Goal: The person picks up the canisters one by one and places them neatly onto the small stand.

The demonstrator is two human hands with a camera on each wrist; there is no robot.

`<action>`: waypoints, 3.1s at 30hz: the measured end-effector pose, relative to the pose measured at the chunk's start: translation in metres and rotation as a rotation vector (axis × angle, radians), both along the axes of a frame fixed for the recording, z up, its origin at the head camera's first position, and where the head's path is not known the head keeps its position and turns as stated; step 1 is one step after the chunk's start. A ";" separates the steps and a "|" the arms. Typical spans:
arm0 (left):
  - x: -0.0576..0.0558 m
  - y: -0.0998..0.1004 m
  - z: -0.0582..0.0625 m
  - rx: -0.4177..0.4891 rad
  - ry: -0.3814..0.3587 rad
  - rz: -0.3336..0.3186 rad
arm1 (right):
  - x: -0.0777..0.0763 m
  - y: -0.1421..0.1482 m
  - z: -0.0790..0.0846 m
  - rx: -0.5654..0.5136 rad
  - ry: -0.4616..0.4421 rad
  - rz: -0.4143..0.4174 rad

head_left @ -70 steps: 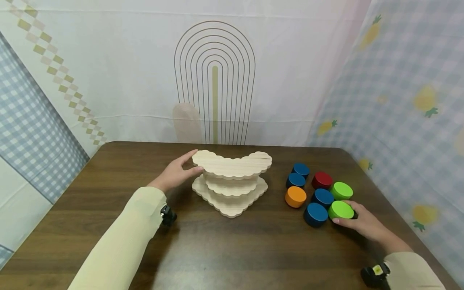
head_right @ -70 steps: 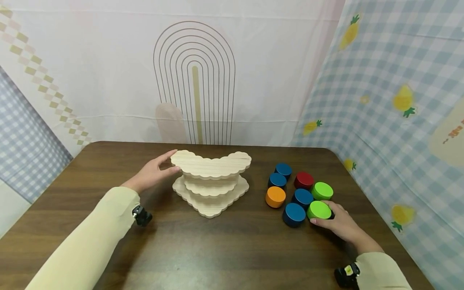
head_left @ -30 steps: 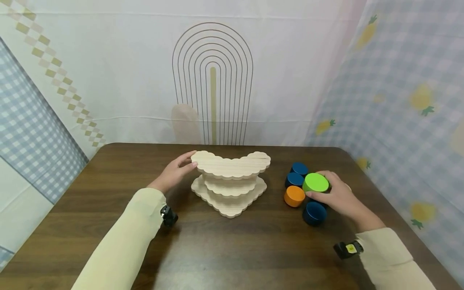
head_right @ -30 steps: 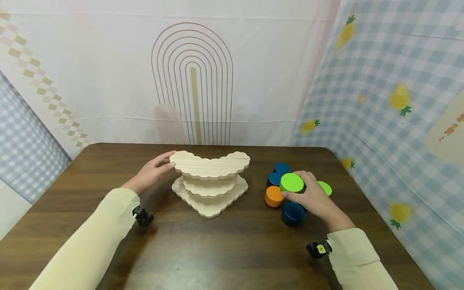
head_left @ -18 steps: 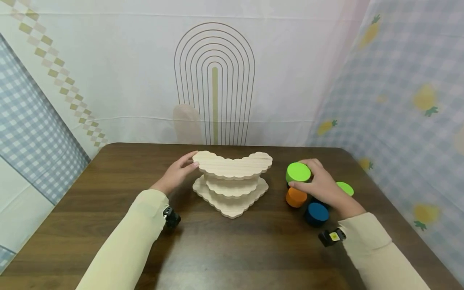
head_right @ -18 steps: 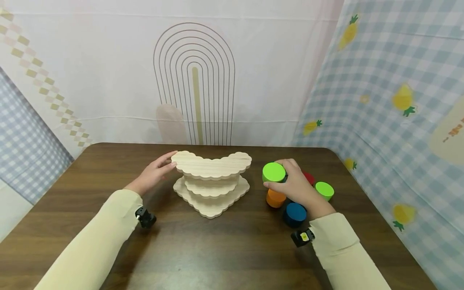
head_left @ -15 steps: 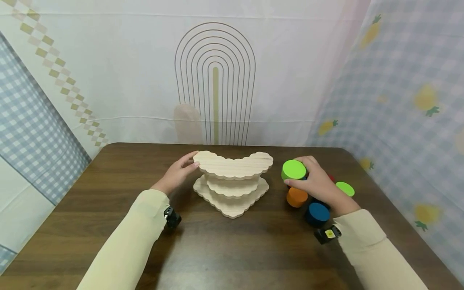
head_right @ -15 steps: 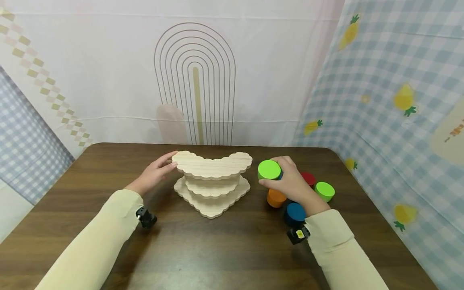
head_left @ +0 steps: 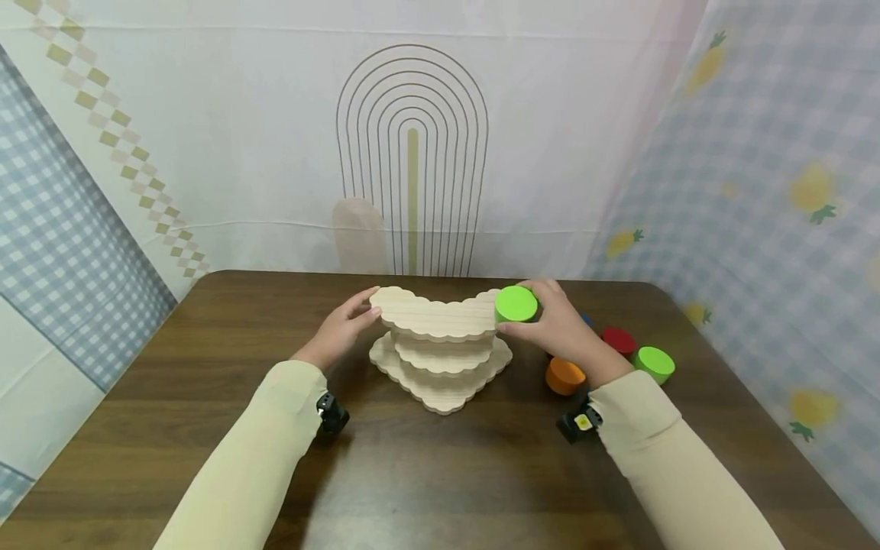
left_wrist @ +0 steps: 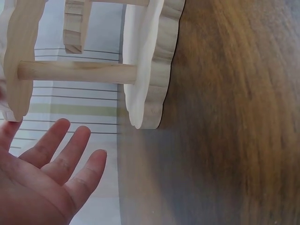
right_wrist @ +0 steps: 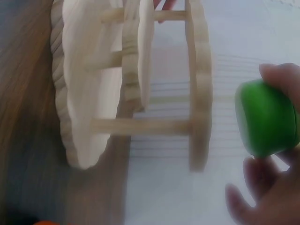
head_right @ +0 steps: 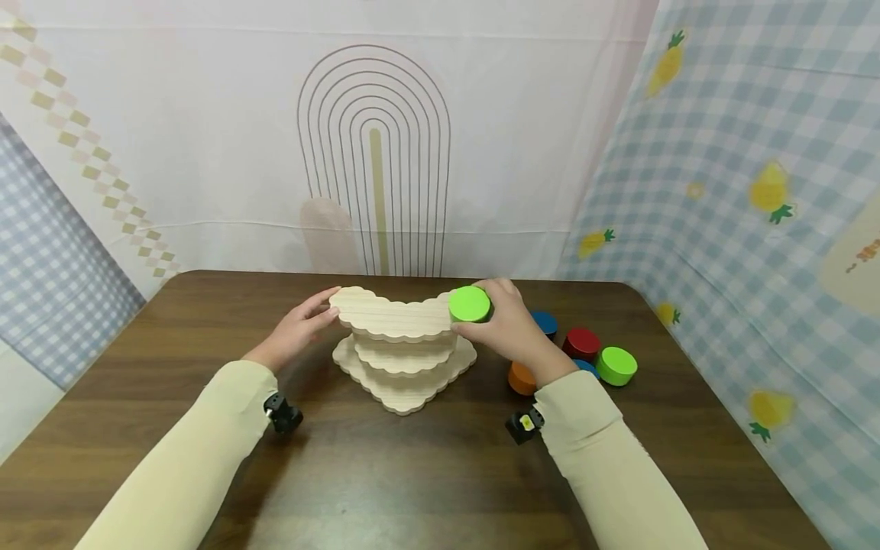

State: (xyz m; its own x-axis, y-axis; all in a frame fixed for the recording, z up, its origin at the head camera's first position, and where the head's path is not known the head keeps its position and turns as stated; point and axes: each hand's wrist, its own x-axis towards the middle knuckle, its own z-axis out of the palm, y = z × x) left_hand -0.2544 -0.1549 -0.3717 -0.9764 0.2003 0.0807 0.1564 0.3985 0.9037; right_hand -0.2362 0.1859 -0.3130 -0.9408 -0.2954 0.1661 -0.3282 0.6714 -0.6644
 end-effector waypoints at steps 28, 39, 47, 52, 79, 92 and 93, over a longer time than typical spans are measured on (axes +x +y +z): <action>-0.001 0.003 -0.005 0.075 0.003 0.014 | -0.027 -0.091 0.011 -0.052 -0.021 0.056; 0.000 0.001 -0.006 0.131 -0.105 -0.006 | -0.035 -0.120 0.012 -0.031 -0.011 0.041; 0.000 0.000 -0.007 0.150 -0.118 -0.021 | -0.040 -0.138 0.002 -0.051 0.004 0.050; -0.001 0.000 -0.007 0.153 -0.112 -0.035 | -0.041 -0.147 -0.001 -0.032 0.006 0.044; -0.001 -0.001 -0.008 0.117 -0.109 -0.057 | -0.043 -0.162 -0.003 0.097 -0.020 0.028; 0.002 0.000 -0.005 0.094 -0.127 -0.023 | -0.025 -0.142 0.005 0.200 0.126 0.044; 0.001 0.001 -0.005 0.093 -0.129 -0.022 | -0.022 -0.140 0.006 0.201 0.134 0.047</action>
State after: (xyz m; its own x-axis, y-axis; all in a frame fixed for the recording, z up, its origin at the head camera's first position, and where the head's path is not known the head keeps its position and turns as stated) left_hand -0.2530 -0.1543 -0.3764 -0.9754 0.2190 -0.0263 0.0441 0.3103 0.9496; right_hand -0.2587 0.0462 -0.3074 -0.8988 -0.3779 0.2223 -0.4384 0.7678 -0.4671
